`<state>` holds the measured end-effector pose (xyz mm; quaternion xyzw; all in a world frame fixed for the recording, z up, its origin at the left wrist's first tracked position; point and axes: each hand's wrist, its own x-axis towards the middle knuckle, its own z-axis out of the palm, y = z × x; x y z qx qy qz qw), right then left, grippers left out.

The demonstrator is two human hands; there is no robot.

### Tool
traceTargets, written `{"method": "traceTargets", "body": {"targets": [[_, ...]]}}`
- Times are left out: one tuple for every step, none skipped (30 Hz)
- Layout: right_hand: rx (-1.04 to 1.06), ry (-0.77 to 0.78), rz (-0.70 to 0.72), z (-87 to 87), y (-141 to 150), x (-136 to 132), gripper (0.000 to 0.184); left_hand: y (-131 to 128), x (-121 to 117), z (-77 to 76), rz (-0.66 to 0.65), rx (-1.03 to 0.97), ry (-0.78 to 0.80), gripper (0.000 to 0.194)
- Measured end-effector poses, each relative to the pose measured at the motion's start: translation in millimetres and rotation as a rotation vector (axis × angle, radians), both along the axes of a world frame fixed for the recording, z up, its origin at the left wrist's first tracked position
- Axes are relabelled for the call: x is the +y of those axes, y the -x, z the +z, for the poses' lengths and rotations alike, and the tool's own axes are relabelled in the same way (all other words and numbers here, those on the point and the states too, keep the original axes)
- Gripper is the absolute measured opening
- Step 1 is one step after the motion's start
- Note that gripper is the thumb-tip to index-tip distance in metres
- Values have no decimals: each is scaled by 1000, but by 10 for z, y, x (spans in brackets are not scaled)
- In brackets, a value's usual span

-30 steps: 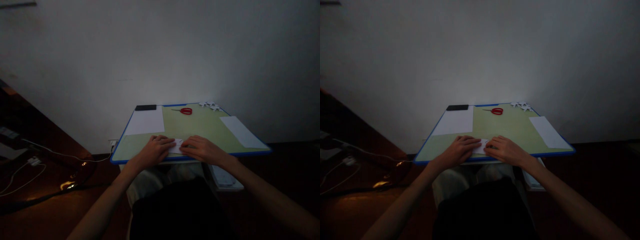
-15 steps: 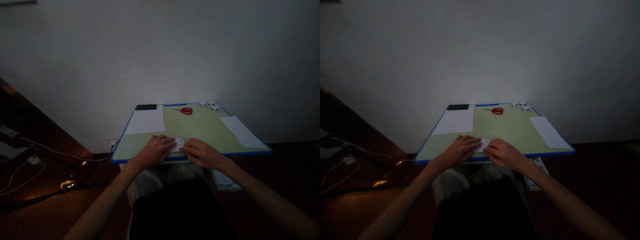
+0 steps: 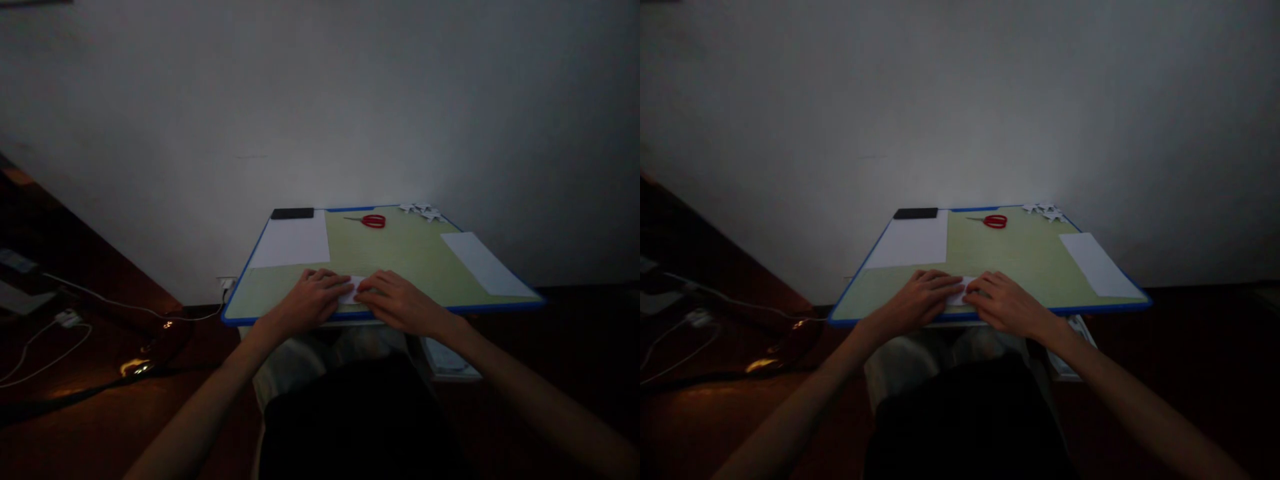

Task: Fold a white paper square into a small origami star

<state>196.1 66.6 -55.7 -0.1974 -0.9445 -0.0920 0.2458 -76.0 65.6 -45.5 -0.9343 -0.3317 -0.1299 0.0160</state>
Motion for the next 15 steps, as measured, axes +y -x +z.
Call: {"method": "traceTargets", "body": {"targets": [[-23,-25,8,-2,6,-1,30,-2,2,-6,-2,-8,-2,45],[-47,-44,12,-4,13,0,33,-4,3,-11,-4,-14,-4,45],[-72,-56,9,-5,22,2,35,-6,4,-14,-5,-16,-6,45],[-95,-63,0,-6,31,6,36,-8,4,-15,-5,-17,-9,45],[-115,-66,-11,-5,42,10,35,-9,4,-14,-4,-15,-10,45],[-131,-66,-20,-5,54,15,32,-9,4,-12,-3,-13,-9,45],[-139,-67,-28,-5,64,20,29,-9,4,-10,-2,-9,-6,45],[-140,-70,-33,-6,74,25,26,-7,4,-8,-2,-6,-3,45],[-135,-72,-38,-9,82,31,23,-5,4,-7,-4,-4,0,45],[-124,-73,-43,-13,87,37,21,-3,5,-7,-8,-2,1,45],[-112,-69,-46,-17,91,43,19,-1,5,-8,-11,-1,1,46],[-101,-58,-47,-20,92,50,19,0,5,-10,-12,-1,0,46],[-92,-40,-45,-20,91,57,20,0,5,-12,-11,-1,1,46],[-86,-14,-39,-15,91,67,21,-1,4,-12,-9,0,2,46],[-80,19,-32,-5,91,78,22,-4,2,-10,-4,1,3,46]]}}
